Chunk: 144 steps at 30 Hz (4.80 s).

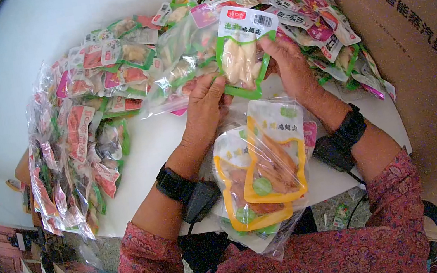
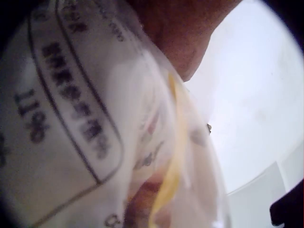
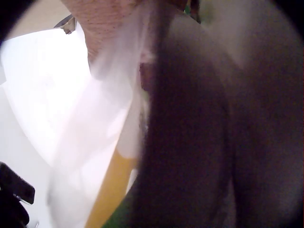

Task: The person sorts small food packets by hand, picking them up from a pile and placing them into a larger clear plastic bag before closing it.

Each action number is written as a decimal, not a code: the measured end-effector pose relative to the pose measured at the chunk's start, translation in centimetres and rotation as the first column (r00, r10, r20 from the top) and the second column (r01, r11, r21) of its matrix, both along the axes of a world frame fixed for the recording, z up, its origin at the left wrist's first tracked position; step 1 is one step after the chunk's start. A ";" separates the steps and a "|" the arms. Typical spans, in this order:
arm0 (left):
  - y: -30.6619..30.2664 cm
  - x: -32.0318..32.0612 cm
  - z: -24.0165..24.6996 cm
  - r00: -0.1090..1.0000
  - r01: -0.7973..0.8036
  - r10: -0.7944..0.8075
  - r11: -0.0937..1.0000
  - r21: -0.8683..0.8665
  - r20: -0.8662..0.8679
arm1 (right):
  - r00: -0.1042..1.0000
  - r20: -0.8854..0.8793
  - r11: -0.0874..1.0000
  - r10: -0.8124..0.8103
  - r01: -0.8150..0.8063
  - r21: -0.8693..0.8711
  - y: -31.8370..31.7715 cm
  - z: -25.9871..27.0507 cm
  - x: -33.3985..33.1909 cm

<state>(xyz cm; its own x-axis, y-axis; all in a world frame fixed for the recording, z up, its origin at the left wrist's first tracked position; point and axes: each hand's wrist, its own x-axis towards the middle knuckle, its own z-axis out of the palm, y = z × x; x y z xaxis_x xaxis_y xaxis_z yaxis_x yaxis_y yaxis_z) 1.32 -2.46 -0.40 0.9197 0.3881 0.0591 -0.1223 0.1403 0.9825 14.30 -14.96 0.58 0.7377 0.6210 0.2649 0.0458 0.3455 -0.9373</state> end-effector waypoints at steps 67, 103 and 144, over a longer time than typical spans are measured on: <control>1.1 -2.0 5.2 0.937 -0.080 -0.179 0.724 0.685 0.299 | 0.986 0.121 0.993 0.112 -0.107 -0.053 -1.3 3.2 0.0; 0.2 -0.7 0.9 0.953 0.179 -0.278 0.838 0.515 0.122 | 0.723 0.196 0.672 0.662 -0.456 -0.583 -1.9 2.4 1.2; -0.2 0.7 -2.2 0.933 0.251 -0.351 0.794 0.553 0.080 | 0.553 0.395 0.561 0.733 -0.165 -0.811 2.0 3.2 0.5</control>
<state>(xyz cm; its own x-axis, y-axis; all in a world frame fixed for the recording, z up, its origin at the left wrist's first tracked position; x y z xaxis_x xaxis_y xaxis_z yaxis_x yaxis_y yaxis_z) 2.04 -2.63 -2.59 0.9404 -0.0438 0.3373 -0.3320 -0.3333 0.8824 14.83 -12.92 3.79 0.0895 0.9912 -0.0976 0.7338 -0.1319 -0.6664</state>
